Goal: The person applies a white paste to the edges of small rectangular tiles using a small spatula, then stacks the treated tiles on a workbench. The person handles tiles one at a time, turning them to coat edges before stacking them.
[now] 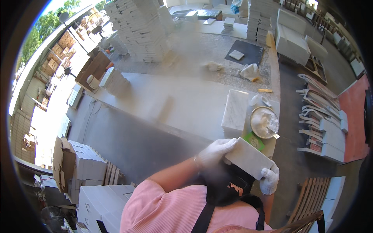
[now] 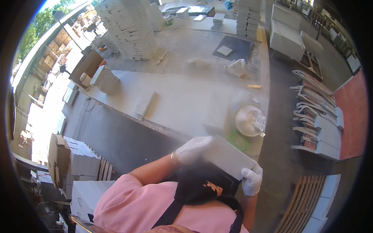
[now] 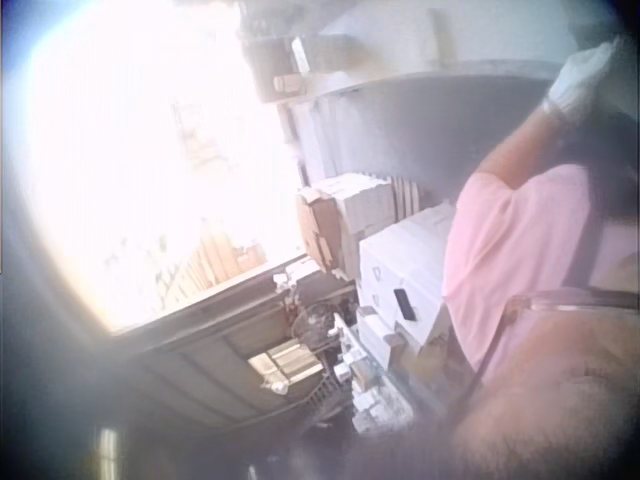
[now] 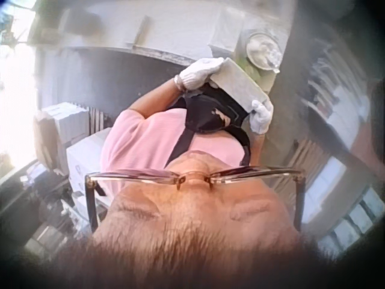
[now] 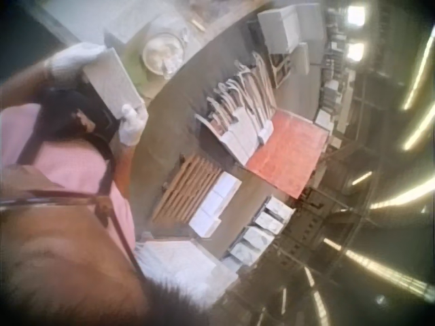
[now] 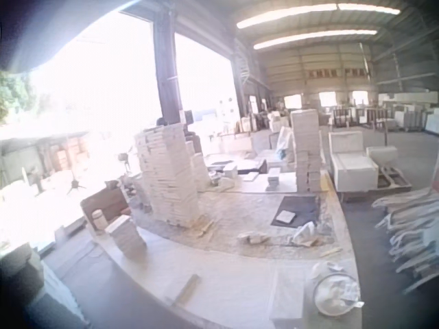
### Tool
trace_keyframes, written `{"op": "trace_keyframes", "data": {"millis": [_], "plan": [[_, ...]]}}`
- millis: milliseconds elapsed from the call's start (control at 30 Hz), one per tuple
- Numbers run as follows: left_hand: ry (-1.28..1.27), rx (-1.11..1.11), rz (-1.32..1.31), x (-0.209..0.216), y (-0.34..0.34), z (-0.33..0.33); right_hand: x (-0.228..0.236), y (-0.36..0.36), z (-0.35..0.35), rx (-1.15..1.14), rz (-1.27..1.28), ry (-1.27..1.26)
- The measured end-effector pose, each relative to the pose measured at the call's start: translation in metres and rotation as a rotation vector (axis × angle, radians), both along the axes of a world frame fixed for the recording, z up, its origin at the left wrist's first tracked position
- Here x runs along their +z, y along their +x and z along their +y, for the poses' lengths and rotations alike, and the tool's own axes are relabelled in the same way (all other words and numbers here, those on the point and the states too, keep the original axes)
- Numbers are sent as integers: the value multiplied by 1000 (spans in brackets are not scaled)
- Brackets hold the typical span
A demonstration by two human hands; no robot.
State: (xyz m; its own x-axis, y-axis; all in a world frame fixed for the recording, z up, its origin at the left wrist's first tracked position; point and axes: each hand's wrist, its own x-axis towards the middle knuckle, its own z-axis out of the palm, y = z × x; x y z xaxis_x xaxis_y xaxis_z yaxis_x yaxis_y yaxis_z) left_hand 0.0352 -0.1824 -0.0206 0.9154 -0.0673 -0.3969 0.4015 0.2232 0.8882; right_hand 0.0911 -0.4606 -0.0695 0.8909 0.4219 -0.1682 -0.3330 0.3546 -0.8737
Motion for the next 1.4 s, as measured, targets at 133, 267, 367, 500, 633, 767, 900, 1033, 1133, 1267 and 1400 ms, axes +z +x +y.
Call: {"op": "trace_keyframes", "data": {"millis": [133,267,367,500,633,767,900,1033,1133,1267,1400], "plan": [[-205,-31,55,-2,2,-6,-4,2,-6,-58,99,40],[-521,-45,81,-28,4,-17,-7,3,-15,-139,102,-10],[-764,-83,66,-49,6,-20,0,2,-16,-150,76,-122],[-817,-63,107,-68,8,-21,10,3,-13,-145,61,-225],[-856,-65,82,-75,6,-22,12,6,-15,-133,46,-269],[-883,-98,50,-79,7,-19,12,10,-17,-114,32,-251],[-852,-88,96,-82,6,-16,17,13,-17,-85,52,-271],[-579,1,201,-82,2,-6,25,17,-17,9,45,-303],[-88,68,124,-71,1,6,28,22,-19,77,31,-407],[481,90,-226,-35,-7,9,26,28,-15,135,-4,-451],[838,-92,-477,-2,-1,4,27,31,-9,198,2,-446]]}}
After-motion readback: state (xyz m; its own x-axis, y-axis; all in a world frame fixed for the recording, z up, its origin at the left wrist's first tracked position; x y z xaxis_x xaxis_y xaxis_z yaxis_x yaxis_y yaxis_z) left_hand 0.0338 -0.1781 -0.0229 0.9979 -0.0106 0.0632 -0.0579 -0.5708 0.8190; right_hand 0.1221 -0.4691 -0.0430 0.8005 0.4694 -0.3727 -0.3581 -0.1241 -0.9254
